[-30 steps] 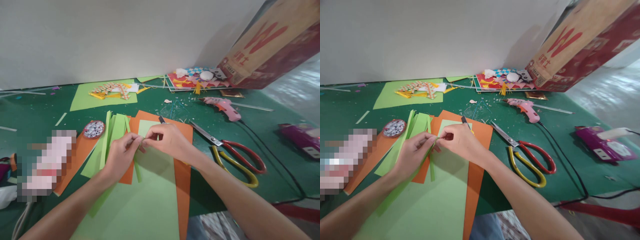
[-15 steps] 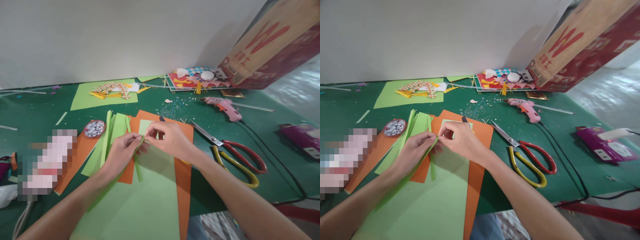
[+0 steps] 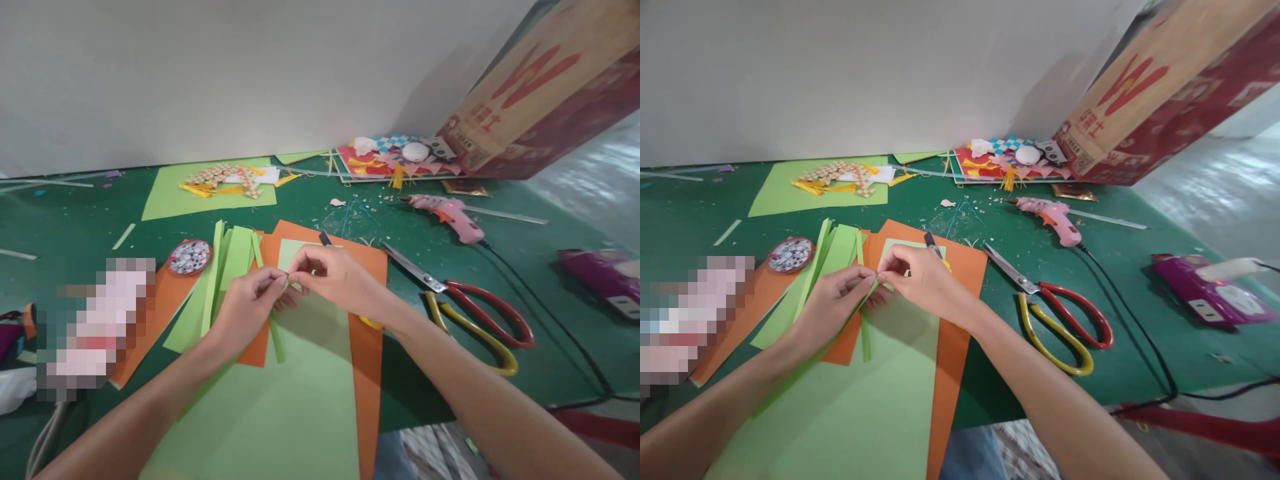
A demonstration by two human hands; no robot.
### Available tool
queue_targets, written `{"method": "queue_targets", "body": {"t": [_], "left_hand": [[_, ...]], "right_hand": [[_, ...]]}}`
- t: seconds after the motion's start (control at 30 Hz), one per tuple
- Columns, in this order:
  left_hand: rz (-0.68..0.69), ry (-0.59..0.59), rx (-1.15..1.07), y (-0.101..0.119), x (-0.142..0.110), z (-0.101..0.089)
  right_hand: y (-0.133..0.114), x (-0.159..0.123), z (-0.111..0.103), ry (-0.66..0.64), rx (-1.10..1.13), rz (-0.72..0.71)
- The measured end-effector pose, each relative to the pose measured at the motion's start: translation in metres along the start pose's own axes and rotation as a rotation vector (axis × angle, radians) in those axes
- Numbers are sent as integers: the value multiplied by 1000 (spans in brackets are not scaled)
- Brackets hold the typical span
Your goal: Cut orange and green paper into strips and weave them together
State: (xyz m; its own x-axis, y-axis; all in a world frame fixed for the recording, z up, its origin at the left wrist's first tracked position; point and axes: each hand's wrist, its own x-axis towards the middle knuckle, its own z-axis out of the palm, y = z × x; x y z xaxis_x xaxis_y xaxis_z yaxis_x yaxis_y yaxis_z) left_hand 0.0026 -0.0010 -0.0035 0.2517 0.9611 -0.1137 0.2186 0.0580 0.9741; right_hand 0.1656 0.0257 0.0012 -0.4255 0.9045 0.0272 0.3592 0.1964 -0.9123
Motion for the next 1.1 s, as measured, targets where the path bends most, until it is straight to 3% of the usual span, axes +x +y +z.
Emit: {"method": "queue_targets", "body": {"t": [1.1], "left_hand": [[1,-42,74,-4,-2,1]], "right_hand": [[1,1,3,-3,-37,10]]}}
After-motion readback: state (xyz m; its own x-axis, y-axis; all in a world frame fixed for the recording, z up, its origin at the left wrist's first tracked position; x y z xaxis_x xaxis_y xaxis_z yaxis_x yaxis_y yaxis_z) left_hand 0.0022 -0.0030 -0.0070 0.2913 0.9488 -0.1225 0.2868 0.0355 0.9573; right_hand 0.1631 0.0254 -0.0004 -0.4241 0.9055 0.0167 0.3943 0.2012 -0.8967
